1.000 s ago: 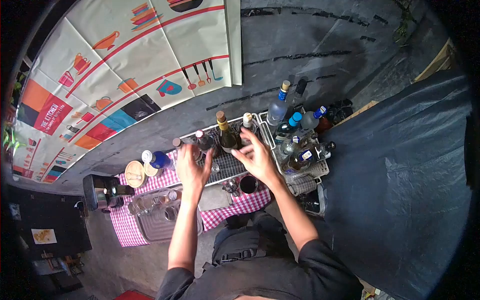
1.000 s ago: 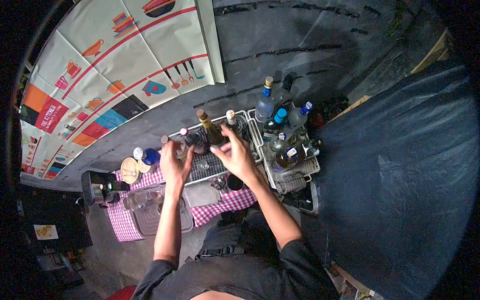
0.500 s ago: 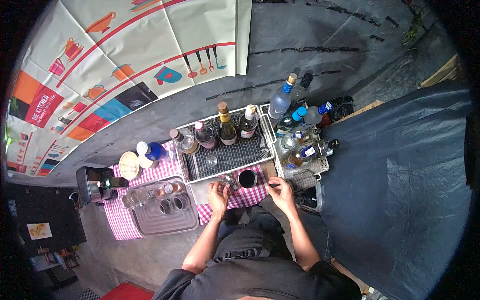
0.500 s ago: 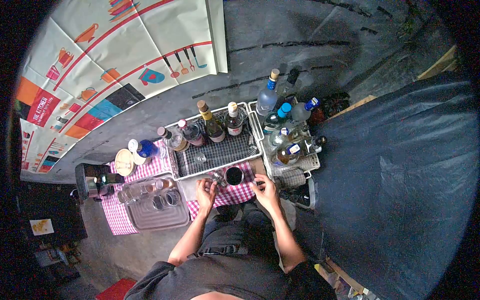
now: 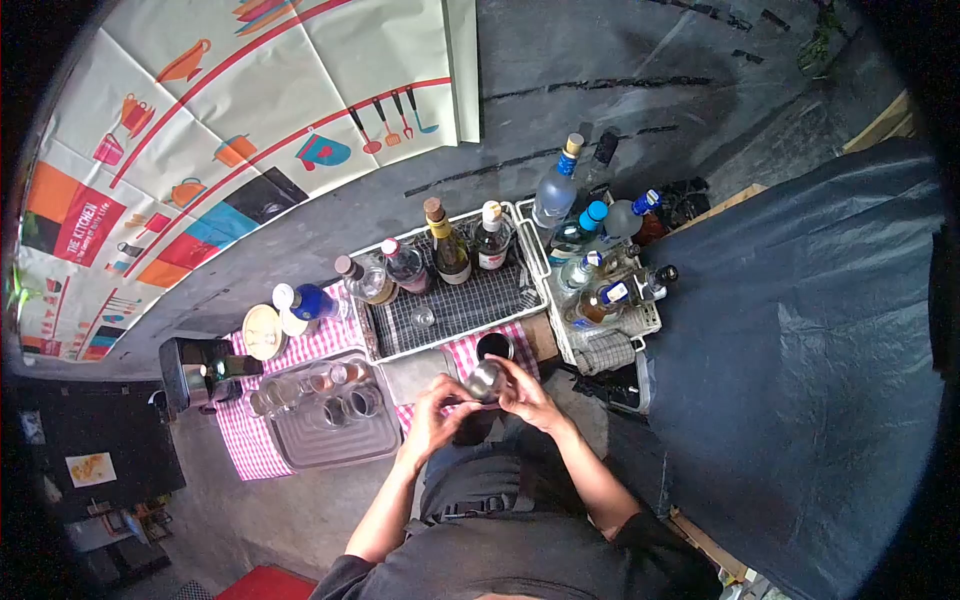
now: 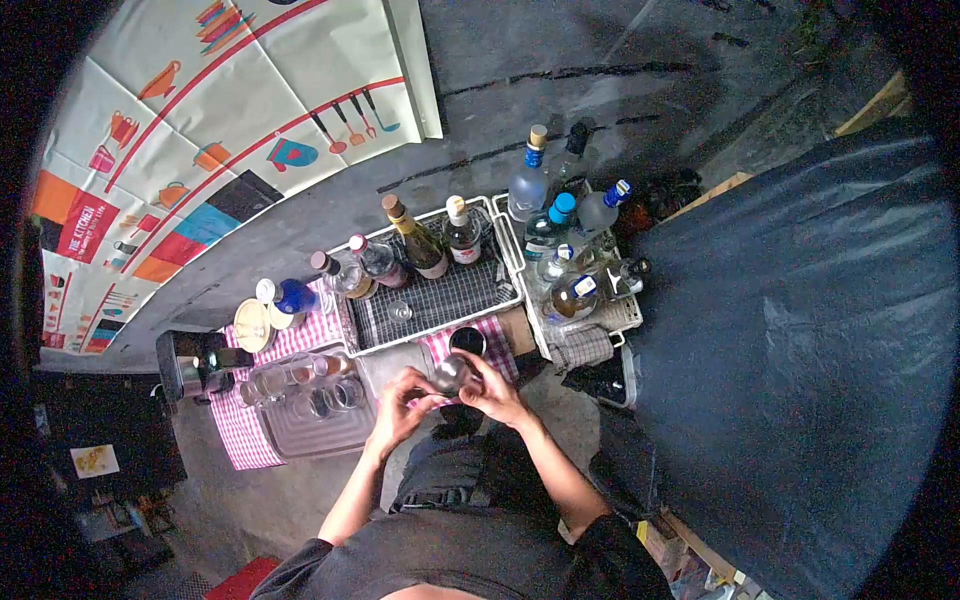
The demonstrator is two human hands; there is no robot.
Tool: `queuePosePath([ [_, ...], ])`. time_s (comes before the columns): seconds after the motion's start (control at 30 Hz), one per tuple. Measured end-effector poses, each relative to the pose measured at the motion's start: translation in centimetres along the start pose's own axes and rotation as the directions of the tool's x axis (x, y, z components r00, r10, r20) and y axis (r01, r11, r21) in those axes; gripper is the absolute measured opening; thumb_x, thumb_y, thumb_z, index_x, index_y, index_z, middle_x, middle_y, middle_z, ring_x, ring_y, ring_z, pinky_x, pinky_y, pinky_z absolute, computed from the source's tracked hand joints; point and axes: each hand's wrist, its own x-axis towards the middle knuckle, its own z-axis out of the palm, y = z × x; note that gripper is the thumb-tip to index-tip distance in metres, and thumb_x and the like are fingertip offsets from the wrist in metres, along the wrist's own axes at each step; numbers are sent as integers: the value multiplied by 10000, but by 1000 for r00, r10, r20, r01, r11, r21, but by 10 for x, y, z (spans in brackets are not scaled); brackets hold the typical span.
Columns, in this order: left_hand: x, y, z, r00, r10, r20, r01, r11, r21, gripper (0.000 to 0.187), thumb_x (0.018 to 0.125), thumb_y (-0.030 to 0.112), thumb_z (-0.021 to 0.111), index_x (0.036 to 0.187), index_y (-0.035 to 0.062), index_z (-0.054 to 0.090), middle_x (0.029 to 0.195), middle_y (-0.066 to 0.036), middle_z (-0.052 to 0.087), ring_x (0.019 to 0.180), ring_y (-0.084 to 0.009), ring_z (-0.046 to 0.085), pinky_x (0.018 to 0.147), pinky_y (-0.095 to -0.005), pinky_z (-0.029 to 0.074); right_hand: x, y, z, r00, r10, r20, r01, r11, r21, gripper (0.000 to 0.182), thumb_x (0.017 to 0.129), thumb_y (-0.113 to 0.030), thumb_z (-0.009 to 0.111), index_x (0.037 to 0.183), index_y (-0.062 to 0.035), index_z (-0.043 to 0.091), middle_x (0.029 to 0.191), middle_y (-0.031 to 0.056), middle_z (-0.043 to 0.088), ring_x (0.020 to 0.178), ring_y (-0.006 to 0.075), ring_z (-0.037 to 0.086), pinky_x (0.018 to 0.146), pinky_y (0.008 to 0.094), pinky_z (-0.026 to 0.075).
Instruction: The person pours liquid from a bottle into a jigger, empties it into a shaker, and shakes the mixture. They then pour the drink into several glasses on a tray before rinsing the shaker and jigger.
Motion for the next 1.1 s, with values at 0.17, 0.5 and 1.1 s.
queuePosePath([
  [0.17,12,-8,26,995,99,-27,-94,987,133,537,764,237,890,1151,15,592,1019,-141,632,927,-303,650,844,-398,534,-4,13,-26,977,-27,-211,19,999,-36,718,882,-133,809,1490,-57,435,1361,73,563,1195,182,596,992,336,535],
  [0.5,43,-97,90,978,7,-209,82,907,414,1117,601,420,969,1424,-56,384,1383,-258,500,1303,-426,482,1120,-485,407,-46,6,-71,890,-18,-456,-9,998,-57,648,904,-59,766,1464,-53,438,1275,69,629,1108,168,656,772,334,608],
  [1.1,36,-97,82,969,183,-167,-158,975,153,814,598,198,937,1285,41,530,1206,-165,606,1144,-371,611,993,-448,497,2,-53,-5,967,-245,-73,14,335,-942,732,582,-154,946,1225,-46,613,1134,147,694,1047,355,681,917,423,549],
])
